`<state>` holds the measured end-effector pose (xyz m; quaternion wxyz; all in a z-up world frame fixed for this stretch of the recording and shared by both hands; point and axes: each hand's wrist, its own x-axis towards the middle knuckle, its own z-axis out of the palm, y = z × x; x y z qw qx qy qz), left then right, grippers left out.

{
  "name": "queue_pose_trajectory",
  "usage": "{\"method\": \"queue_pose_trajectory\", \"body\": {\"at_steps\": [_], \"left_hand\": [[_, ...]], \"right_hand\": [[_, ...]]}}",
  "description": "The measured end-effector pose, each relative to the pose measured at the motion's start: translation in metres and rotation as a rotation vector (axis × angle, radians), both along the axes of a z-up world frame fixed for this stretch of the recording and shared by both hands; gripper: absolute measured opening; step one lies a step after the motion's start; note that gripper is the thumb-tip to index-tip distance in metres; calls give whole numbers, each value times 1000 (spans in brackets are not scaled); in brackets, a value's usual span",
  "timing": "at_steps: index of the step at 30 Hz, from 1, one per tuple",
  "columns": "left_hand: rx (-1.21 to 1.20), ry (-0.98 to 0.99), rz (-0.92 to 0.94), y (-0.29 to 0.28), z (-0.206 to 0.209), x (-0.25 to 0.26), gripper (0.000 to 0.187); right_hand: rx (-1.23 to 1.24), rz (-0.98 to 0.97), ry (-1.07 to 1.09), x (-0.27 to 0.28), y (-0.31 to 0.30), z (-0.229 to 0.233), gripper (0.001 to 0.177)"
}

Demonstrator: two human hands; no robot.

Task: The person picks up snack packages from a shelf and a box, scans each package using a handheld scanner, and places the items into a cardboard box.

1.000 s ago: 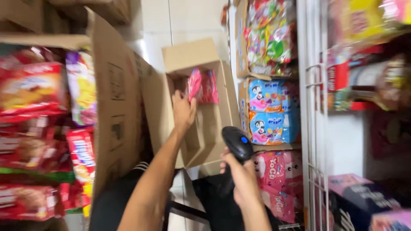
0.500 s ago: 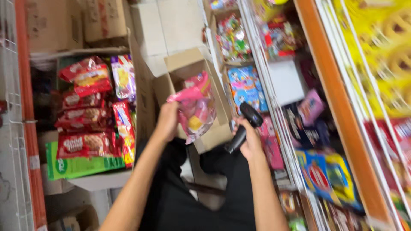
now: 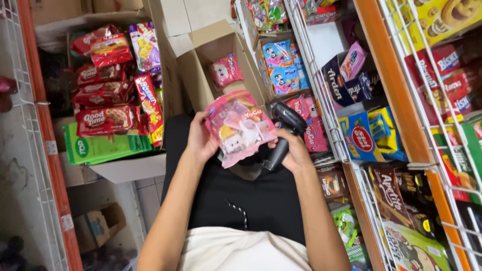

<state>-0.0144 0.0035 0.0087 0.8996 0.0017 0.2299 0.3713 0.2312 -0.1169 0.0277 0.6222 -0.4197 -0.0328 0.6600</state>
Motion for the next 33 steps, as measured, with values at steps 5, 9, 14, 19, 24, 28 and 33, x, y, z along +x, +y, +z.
{"method": "queue_pose_trajectory", "body": {"at_steps": [5, 9, 14, 19, 24, 28, 33], "left_hand": [[-54, 8, -107, -31, 2, 11, 52], [96, 177, -124, -39, 14, 21, 65], [225, 251, 30, -34, 18, 22, 78], [346, 380, 241, -23, 5, 18, 77], [269, 311, 295, -18, 0, 12, 75], [274, 268, 337, -16, 1, 9, 78], [231, 214, 358, -11, 8, 5, 74]], "right_hand": [[30, -85, 26, -4, 3, -10, 19], [65, -92, -134, -9, 5, -4, 23], [12, -115, -522, -14, 8, 15, 15], [-93, 60, -934, -50, -18, 31, 17], [163, 274, -1271, -106, -38, 50, 34], [160, 351, -1310, -114, -33, 66, 32], [174, 307, -1331, -120, -22, 81, 44]]}}
